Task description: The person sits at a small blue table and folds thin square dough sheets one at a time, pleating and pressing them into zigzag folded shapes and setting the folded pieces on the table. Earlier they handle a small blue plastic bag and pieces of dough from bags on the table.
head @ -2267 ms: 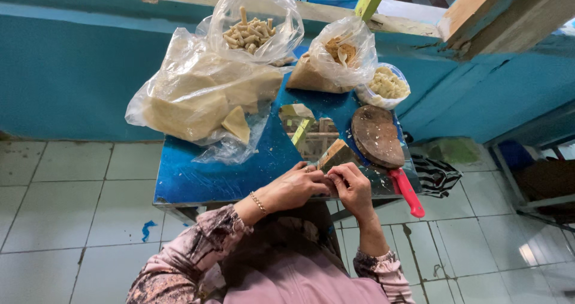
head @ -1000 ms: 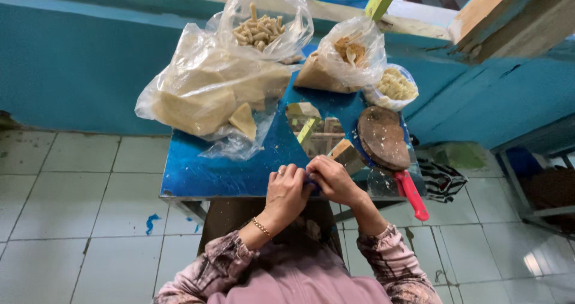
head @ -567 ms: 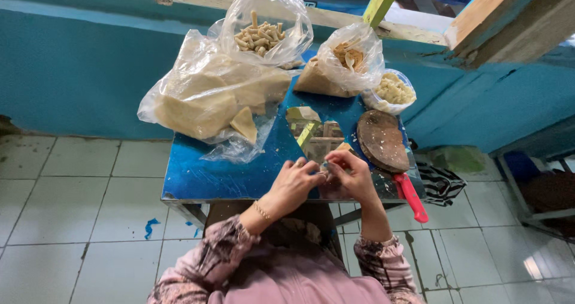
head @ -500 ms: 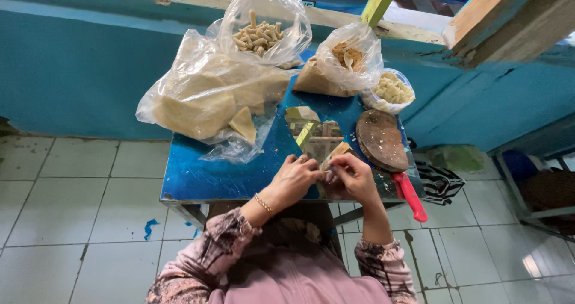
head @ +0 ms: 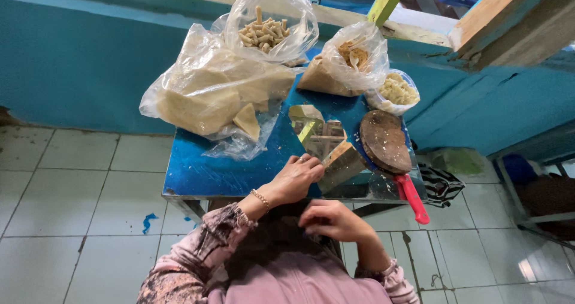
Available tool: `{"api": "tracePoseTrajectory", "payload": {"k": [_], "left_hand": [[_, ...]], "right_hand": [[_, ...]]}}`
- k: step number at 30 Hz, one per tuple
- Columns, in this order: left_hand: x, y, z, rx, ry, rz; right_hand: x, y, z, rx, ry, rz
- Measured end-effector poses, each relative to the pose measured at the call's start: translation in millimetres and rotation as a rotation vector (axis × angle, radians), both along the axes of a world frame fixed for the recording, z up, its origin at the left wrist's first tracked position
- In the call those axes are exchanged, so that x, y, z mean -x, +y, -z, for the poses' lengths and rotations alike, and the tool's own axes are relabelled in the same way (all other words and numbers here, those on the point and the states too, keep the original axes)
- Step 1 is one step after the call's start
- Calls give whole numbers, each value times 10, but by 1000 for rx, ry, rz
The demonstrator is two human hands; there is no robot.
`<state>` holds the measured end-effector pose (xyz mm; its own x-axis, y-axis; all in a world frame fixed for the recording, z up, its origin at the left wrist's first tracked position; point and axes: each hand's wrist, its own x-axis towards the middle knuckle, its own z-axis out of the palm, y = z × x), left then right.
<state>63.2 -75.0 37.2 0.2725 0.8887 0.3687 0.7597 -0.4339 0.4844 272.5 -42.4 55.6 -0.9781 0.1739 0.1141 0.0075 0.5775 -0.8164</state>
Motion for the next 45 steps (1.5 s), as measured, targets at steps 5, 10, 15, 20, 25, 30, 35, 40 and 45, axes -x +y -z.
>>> {"api": "tracePoseTrajectory", "payload": {"k": [5, 10, 15, 20, 25, 30, 35, 40, 45], "left_hand": [[18, 52, -66, 7, 32, 134], [115, 82, -126, -120, 123, 208], [146, 162, -113, -180, 209, 259], [185, 167, -13, -161, 90, 341], [211, 232, 43, -71, 4, 398], [197, 198, 52, -79, -59, 386], [222, 120, 32, -36, -107, 355], [309, 88, -88, -43, -257, 334], [135, -400, -186, 13, -313, -133]], "right_hand": [[128, -318, 194, -123, 11, 51], [134, -411, 266, -137, 24, 91], [140, -387, 151, -95, 48, 106], [-24, -212, -72, -254, 174, 583], [26, -98, -71, -599, 145, 737], [213, -270, 123, -551, 198, 897], [310, -233, 220, -498, 151, 894], [324, 6, 274, -93, 100, 821], [393, 270, 419, 267, 95, 757]]}}
